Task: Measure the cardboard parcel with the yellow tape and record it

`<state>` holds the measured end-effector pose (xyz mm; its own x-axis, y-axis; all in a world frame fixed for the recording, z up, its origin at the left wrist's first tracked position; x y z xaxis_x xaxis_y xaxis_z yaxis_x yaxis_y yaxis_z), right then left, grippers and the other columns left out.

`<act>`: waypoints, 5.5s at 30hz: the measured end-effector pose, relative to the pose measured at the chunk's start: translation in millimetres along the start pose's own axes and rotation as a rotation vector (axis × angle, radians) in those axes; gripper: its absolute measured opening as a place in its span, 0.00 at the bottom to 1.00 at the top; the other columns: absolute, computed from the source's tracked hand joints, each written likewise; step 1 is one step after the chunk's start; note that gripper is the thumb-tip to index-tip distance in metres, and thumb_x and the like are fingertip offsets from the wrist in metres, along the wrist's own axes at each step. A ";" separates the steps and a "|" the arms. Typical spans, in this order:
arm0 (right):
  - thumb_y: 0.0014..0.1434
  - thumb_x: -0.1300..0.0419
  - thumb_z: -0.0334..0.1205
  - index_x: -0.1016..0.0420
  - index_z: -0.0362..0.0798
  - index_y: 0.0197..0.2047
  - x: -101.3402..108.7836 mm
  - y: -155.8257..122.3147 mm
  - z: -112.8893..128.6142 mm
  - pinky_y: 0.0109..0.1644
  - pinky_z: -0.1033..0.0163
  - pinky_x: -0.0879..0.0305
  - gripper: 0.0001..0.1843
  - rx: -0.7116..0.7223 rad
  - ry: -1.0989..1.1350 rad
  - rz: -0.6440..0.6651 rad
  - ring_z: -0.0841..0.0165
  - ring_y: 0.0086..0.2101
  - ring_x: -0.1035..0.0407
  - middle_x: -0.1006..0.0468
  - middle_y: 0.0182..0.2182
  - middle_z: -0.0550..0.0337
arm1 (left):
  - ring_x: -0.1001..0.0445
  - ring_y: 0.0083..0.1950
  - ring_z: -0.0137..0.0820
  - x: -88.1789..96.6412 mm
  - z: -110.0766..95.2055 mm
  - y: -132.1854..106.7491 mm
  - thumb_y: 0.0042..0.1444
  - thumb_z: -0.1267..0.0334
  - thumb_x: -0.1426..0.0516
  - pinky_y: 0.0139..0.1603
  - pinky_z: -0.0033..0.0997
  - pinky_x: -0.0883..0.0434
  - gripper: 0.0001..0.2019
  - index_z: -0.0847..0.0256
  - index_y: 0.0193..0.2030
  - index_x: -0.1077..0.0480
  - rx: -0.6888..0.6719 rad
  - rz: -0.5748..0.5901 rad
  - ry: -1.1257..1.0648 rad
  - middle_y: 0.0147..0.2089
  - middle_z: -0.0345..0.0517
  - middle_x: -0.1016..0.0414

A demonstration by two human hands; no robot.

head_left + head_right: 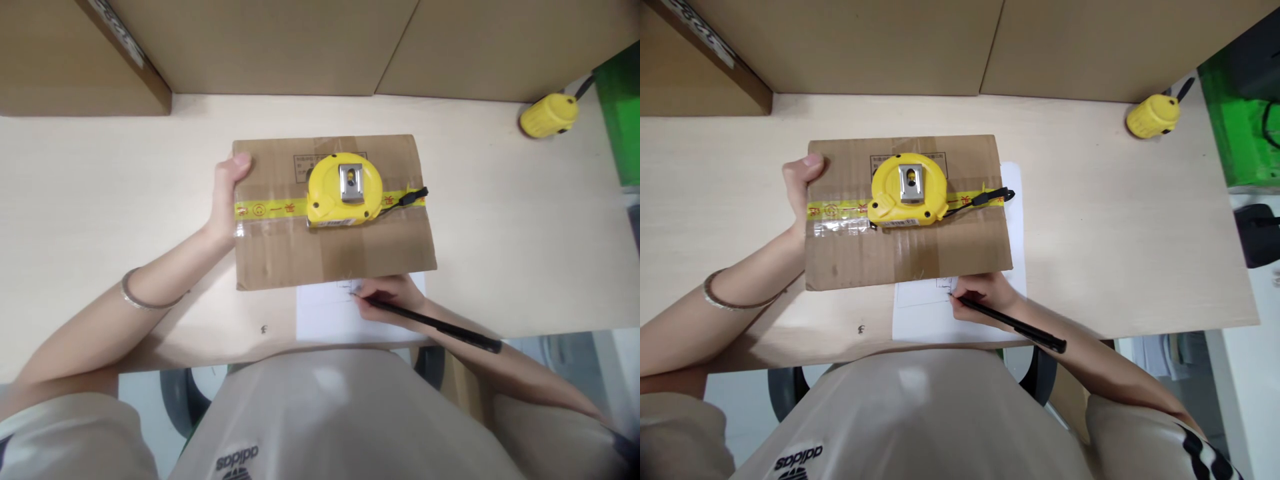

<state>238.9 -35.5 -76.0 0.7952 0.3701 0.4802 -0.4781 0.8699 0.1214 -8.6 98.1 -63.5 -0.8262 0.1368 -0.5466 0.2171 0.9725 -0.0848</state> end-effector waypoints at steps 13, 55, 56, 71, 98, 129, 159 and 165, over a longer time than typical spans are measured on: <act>0.54 0.41 0.28 0.34 0.47 0.21 -0.7 1.1 2.7 0.22 0.69 0.50 0.12 -0.008 -0.023 0.002 0.79 0.18 0.45 0.36 0.16 0.68 | 0.28 0.62 0.54 1.3 1.2 1.0 0.53 0.48 0.42 0.61 0.50 0.28 0.19 0.63 0.39 0.30 0.011 -0.007 -0.001 0.45 0.52 0.22; 0.57 0.41 0.32 0.29 0.47 0.24 -3.0 0.0 0.2 0.23 0.70 0.45 0.10 0.012 -0.040 0.027 0.78 0.18 0.40 0.30 0.17 0.66 | 0.25 0.58 0.48 -3.7 -3.5 1.4 0.50 0.51 0.41 0.56 0.42 0.26 0.16 0.60 0.40 0.30 -0.051 -0.068 0.037 0.44 0.50 0.21; 0.57 0.40 0.32 0.29 0.47 0.23 -3.3 -0.4 -0.5 0.23 0.70 0.45 0.10 0.008 -0.043 0.026 0.78 0.19 0.40 0.31 0.17 0.66 | 0.25 0.58 0.48 -3.6 -3.4 1.5 0.50 0.51 0.41 0.55 0.42 0.26 0.16 0.60 0.40 0.30 -0.049 -0.066 0.038 0.44 0.50 0.21; 0.55 0.40 0.31 0.30 0.47 0.22 -6.1 -2.0 -1.9 0.22 0.69 0.45 0.11 -0.007 -0.047 0.034 0.77 0.18 0.40 0.31 0.16 0.66 | 0.26 0.59 0.47 -4.2 -3.6 1.1 0.50 0.51 0.40 0.55 0.40 0.27 0.16 0.59 0.40 0.30 -0.050 -0.060 0.028 0.47 0.49 0.20; 0.42 0.45 0.17 0.34 0.47 0.28 32.2 -13.2 56.1 0.22 0.68 0.51 0.15 -0.275 -0.754 0.318 0.73 0.20 0.33 0.26 0.23 0.65 | 0.27 0.60 0.48 8.5 -8.2 0.3 0.53 0.49 0.37 0.60 0.45 0.29 0.20 0.56 0.49 0.27 -0.132 -0.056 0.193 0.47 0.46 0.25; 0.57 0.32 0.47 0.44 0.53 0.56 51.6 131.3 73.7 0.32 0.61 0.31 0.30 0.237 -0.287 0.070 0.66 0.36 0.26 0.27 0.50 0.52 | 0.34 0.68 0.41 28.3 -18.4 -23.2 0.71 0.41 0.65 0.74 0.51 0.40 0.30 0.48 0.61 0.30 -0.257 0.268 0.512 0.63 0.43 0.30; 0.55 0.34 0.60 0.23 0.64 0.52 145.4 72.6 73.8 0.42 0.54 0.25 0.23 -0.072 -0.586 -0.089 0.60 0.38 0.24 0.20 0.43 0.63 | 0.37 0.68 0.47 53.0 -26.7 -10.1 0.62 0.44 0.42 0.73 0.55 0.41 0.27 0.48 0.66 0.35 -0.354 0.458 0.696 0.66 0.49 0.34; 0.63 0.38 0.50 0.28 0.62 0.59 61.7 140.5 110.7 0.44 0.61 0.33 0.21 0.243 -0.553 0.167 0.64 0.45 0.25 0.21 0.50 0.63 | 0.36 0.69 0.47 50.1 -21.2 -14.6 0.66 0.40 0.52 0.73 0.53 0.39 0.27 0.50 0.64 0.33 -0.324 0.378 0.601 0.66 0.48 0.32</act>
<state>179.5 73.5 66.9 0.4228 0.2149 0.8804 -0.7021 0.6919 0.1683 -64.2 94.7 -72.0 -0.8865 0.4583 0.0637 0.4535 0.8334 0.3158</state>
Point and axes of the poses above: each hand's wrist, its own y-axis towards the middle knuckle, its own x-axis out of the back of the hand, z = x × y, the point moved 2 cm from there along y, towards the middle knuckle
